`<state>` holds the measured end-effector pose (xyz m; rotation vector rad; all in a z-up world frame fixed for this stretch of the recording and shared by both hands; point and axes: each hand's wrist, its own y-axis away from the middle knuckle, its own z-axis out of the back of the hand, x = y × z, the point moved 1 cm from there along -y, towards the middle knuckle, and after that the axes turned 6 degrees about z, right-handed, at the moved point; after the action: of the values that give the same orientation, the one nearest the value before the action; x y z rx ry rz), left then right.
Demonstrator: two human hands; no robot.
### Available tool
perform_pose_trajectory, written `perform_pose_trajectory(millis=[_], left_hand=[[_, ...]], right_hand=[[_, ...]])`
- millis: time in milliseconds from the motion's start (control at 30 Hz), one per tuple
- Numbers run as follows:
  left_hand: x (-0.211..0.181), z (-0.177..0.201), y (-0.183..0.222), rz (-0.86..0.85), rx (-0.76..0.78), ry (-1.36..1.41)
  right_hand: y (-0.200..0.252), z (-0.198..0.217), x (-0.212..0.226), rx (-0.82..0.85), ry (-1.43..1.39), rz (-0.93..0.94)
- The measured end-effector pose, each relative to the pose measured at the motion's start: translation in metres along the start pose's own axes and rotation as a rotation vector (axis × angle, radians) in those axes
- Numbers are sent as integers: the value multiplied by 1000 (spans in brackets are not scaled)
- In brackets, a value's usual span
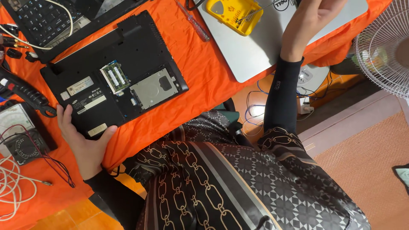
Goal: Replacing or repairing internal components of a laptop using a screwdriver.
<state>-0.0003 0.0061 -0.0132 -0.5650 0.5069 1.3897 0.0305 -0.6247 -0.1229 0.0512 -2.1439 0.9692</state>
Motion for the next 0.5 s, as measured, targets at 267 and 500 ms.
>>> perform_pose_trajectory(millis=[267, 500], left_hand=[[1, 1, 1, -5, 14, 7], [6, 0, 1, -14, 8, 11]], right_hand=[[1, 15, -8, -21, -25, -42], [-3, 18, -9, -13, -63, -44]])
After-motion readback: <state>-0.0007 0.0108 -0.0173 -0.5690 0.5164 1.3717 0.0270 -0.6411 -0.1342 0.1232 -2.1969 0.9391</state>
